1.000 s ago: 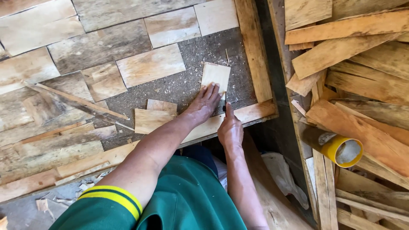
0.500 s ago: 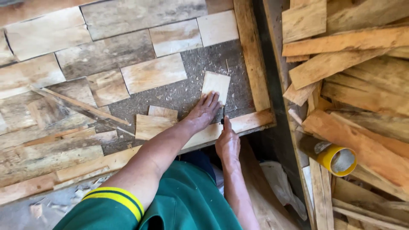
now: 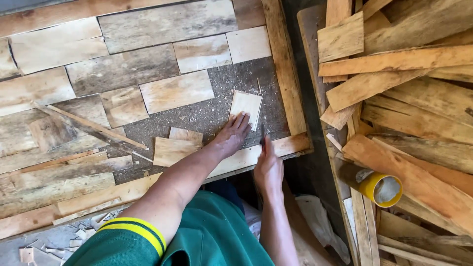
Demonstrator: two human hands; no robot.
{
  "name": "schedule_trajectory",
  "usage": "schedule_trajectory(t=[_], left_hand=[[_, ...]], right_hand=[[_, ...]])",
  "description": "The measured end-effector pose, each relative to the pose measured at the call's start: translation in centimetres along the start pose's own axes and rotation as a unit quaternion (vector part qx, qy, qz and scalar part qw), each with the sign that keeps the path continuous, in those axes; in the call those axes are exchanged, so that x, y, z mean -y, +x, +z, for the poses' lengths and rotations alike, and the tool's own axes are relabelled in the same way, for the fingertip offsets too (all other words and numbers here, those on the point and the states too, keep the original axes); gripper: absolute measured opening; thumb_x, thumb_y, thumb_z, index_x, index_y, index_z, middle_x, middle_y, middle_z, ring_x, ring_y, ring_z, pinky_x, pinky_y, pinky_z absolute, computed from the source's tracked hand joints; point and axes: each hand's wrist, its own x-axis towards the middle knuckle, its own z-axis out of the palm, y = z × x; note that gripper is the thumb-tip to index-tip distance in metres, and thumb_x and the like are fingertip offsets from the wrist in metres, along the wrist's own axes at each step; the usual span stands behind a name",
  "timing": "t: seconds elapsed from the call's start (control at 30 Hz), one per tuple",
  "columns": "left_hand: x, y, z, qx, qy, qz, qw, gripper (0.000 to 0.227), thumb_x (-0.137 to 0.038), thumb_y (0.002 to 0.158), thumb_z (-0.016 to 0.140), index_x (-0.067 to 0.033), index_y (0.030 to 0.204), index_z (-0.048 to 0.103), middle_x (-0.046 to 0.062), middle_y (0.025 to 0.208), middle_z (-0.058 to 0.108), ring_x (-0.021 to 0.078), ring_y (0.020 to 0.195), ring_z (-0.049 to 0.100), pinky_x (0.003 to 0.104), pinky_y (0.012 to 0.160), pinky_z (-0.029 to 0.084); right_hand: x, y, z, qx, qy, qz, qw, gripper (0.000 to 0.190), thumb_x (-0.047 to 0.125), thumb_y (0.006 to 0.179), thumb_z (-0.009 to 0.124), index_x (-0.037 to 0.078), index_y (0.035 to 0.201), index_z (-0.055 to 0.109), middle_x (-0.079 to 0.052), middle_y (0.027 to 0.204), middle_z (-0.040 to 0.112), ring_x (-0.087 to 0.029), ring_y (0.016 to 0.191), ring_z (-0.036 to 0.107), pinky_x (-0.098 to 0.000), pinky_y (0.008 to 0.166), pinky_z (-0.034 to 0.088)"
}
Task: Fitting and trimming wooden tiles into a decorative pattern within a wooden frame.
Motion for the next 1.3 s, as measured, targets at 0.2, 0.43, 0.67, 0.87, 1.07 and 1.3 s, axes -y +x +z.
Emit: schedule_trajectory(t=[0.2, 0.43, 0.67, 0.87, 1.07, 1.3], left_hand=[[0.4, 0.2, -0.1, -0.020, -0.078, -0.029, 0.996, 0.058, -0.003, 0.094, 0.047, -0.0021, 0.151, 0.042, 0.023, 0.166, 0.020, 0.0373, 0.155, 0.017, 0.048, 0.127, 0.018], [0.1, -1.4, 0.3, -0.039, -0.073, -0.059, 0.995, 0.056, -0.011, 0.093, 0.051, 0.0024, 0.148, 0.047, 0.020, 0.161, 0.033, 0.0348, 0.152, 0.028, 0.051, 0.125, 0.025], [-0.5, -2.4, 1.5, -0.208, -0.211, -0.199, 0.934, 0.060, -0.013, 0.088, 0.076, -0.0010, 0.142, 0.053, 0.021, 0.147, 0.048, 0.0362, 0.137, 0.047, 0.049, 0.116, 0.041], [-1.1, -1.1, -2.2, -0.192, -0.250, -0.377, 0.871, 0.079, -0.021, 0.077, 0.087, 0.0018, 0.141, 0.048, 0.021, 0.123, 0.053, 0.0348, 0.115, 0.054, 0.050, 0.098, 0.051], [-0.2, 1.2, -0.4, -0.176, -0.323, -0.446, 0.816, 0.073, -0.015, 0.067, 0.093, -0.0011, 0.128, 0.054, 0.020, 0.126, 0.051, 0.0347, 0.115, 0.056, 0.046, 0.099, 0.052], [-0.1, 0.9, 3.1, -0.260, -0.278, -0.409, 0.829, 0.027, -0.011, 0.077, 0.088, -0.0132, 0.093, 0.067, 0.005, 0.105, 0.066, 0.0262, 0.111, 0.061, 0.044, 0.107, 0.049]], right_hand=[[-1.2, 7.3, 3.3, -0.027, 0.038, 0.018, 0.999, 0.059, 0.002, 0.100, 0.047, 0.008, 0.158, 0.032, -0.029, 0.114, 0.071, -0.043, 0.091, 0.076, -0.0517, 0.073, 0.062], [-2.6, 10.0, 5.0, -0.014, -0.068, 0.029, 0.997, 0.086, -0.003, 0.091, 0.052, 0.025, 0.165, 0.018, -0.045, 0.135, 0.049, -0.054, 0.111, 0.063, -0.0525, 0.091, 0.056], [-2.0, 9.9, 5.3, 0.004, -0.096, 0.043, 0.994, 0.095, -0.005, 0.088, 0.054, 0.026, 0.167, 0.014, -0.034, 0.133, 0.042, -0.049, 0.113, 0.057, -0.0526, 0.097, 0.052], [-1.9, 9.7, 5.6, 0.002, -0.181, 0.009, 0.983, 0.087, -0.002, 0.086, 0.060, 0.021, 0.163, 0.028, -0.024, 0.137, 0.038, -0.043, 0.120, 0.049, -0.0496, 0.098, 0.051], [-1.5, 9.4, 5.5, -0.082, -0.252, -0.036, 0.964, 0.044, 0.016, 0.092, 0.067, 0.018, 0.137, 0.063, -0.020, 0.138, 0.046, -0.037, 0.115, 0.051, -0.0500, 0.091, 0.047], [-1.1, 8.4, 6.4, -0.112, -0.180, -0.045, 0.976, 0.027, 0.027, 0.088, 0.077, 0.012, 0.111, 0.078, -0.011, 0.105, 0.069, -0.030, 0.095, 0.065, -0.0477, 0.082, 0.051]])
